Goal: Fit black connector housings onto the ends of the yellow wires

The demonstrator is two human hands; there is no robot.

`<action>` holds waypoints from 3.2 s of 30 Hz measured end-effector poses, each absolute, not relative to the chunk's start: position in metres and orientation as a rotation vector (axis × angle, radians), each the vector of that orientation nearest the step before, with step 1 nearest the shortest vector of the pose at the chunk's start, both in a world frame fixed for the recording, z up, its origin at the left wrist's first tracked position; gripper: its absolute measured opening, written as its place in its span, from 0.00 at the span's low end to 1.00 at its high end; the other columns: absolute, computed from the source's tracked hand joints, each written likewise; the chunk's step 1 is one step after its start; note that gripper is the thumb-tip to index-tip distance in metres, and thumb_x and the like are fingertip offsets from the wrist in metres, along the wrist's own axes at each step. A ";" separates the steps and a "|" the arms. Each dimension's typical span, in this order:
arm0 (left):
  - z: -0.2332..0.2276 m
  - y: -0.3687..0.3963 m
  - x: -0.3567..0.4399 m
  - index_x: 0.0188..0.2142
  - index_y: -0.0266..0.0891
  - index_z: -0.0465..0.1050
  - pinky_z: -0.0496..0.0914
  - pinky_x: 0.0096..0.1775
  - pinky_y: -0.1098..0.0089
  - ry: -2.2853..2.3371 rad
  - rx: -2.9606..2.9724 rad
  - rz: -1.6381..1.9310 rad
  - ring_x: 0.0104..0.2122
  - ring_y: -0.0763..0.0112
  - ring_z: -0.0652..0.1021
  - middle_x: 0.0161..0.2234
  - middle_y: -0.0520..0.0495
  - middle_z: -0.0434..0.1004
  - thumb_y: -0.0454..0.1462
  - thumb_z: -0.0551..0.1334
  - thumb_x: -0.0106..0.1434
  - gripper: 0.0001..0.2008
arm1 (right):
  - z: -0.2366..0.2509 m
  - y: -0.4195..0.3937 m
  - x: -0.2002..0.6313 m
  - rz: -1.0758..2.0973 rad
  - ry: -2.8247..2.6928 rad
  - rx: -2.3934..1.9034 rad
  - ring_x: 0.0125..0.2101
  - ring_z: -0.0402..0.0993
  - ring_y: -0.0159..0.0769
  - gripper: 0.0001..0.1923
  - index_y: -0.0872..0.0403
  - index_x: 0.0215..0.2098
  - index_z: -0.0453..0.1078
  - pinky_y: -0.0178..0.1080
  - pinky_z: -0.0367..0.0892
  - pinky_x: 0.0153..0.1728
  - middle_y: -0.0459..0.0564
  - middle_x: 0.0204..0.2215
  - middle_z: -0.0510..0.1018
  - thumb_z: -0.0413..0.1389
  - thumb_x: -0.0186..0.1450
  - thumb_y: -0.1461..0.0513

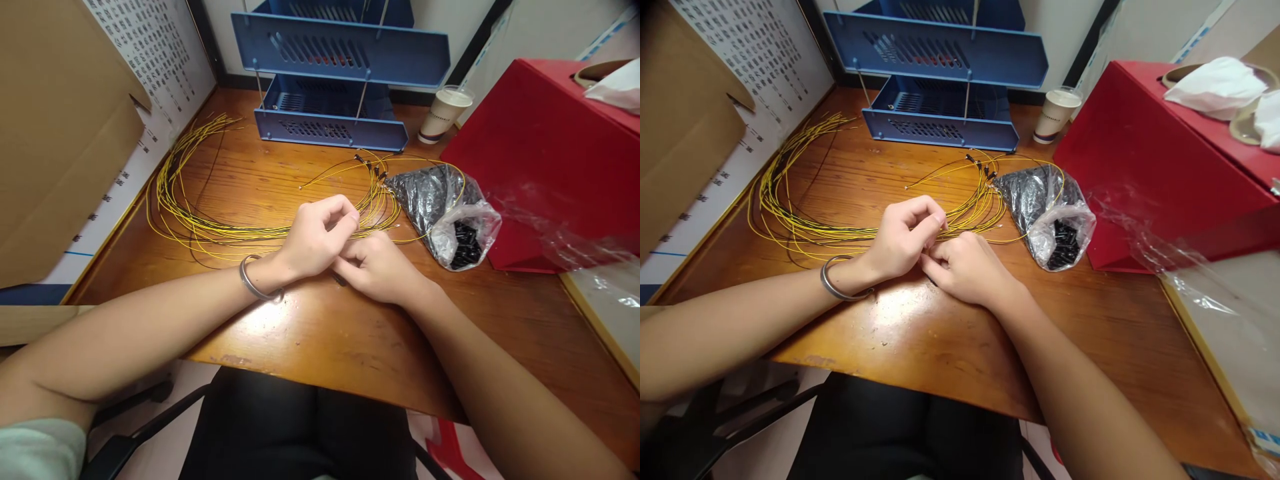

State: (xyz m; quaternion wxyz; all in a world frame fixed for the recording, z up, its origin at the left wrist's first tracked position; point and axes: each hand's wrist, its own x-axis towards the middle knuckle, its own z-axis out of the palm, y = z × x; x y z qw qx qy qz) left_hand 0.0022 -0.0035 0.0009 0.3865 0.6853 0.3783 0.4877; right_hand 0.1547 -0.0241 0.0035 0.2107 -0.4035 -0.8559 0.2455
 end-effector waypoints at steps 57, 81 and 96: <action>-0.003 0.003 0.004 0.26 0.37 0.70 0.62 0.27 0.72 1.014 1.659 1.240 0.24 0.78 0.68 0.22 0.53 0.69 0.36 0.59 0.63 0.09 | 0.031 -0.021 0.178 1.168 -2.536 -1.180 0.19 0.52 0.23 0.06 0.50 0.36 0.83 0.35 0.49 0.24 0.36 0.16 0.61 0.66 0.60 0.60; 0.000 0.005 0.003 0.26 0.38 0.68 0.60 0.23 0.74 1.026 1.551 1.225 0.18 0.79 0.66 0.17 0.56 0.67 0.33 0.58 0.65 0.10 | -0.012 0.018 0.176 0.972 -1.191 -1.055 0.33 0.79 0.35 0.11 0.52 0.33 0.79 0.35 0.70 0.26 0.50 0.33 0.83 0.69 0.52 0.58; -0.004 0.005 0.002 0.26 0.37 0.69 0.61 0.26 0.73 1.002 1.608 1.218 0.21 0.79 0.67 0.19 0.56 0.67 0.35 0.59 0.64 0.09 | -0.012 0.014 0.169 0.861 -1.299 -1.077 0.15 0.61 0.22 0.13 0.51 0.43 0.79 0.33 0.55 0.12 0.48 0.36 0.82 0.64 0.61 0.56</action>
